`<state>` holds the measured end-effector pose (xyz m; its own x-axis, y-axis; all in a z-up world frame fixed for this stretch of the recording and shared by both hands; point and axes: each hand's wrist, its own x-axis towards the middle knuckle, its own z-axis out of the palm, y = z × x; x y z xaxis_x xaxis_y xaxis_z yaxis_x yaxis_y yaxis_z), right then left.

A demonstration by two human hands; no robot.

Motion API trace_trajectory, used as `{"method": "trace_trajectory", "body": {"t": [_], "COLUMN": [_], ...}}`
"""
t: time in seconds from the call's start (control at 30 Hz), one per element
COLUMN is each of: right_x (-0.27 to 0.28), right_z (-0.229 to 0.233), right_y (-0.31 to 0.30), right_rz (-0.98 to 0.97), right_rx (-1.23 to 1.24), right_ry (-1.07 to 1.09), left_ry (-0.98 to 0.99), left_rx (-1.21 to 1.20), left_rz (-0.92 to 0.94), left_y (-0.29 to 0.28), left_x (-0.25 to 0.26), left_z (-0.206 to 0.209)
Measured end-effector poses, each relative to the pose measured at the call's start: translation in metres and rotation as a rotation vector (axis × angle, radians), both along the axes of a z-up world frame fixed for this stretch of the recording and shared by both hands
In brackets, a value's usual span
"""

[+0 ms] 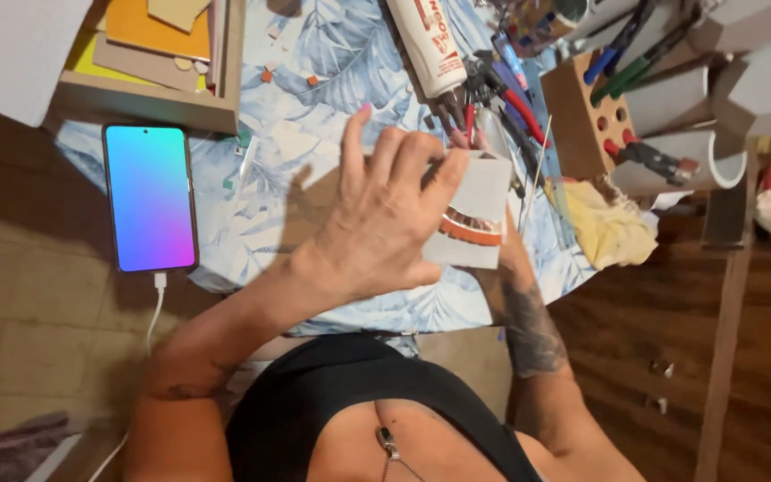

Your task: Decorating a white box by applying glue and placing small orange mosaic tiles in a pattern.

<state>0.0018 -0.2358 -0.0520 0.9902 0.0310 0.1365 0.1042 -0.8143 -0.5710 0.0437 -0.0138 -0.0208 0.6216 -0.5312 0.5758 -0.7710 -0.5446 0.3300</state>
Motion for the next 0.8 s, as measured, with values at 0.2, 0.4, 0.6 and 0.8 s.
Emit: {"method": "trace_trajectory", "body": {"t": [0.2,0.4,0.6,0.8], "right_x": [-0.025,-0.054,-0.071,-0.083], "right_z": [0.001,-0.032,-0.016,-0.005], "right_y": [-0.011,-0.055,-0.053,-0.031], "right_rz": [-0.246,-0.489,-0.411,-0.124], "right_rx": [-0.119,-0.436,0.206,1.022], "right_ry": [0.125,0.548,0.284,-0.374], "left_ry": [-0.099,-0.112,-0.105,-0.115], "left_rx": [0.202,0.335,0.343,0.333], "left_rz": [0.065,0.073,0.066,0.076], "left_y": [0.002,-0.006,-0.019,-0.034], "left_x": [-0.003,-0.008,-0.017,-0.022], "left_z": [0.007,0.004,0.000,0.001]}}
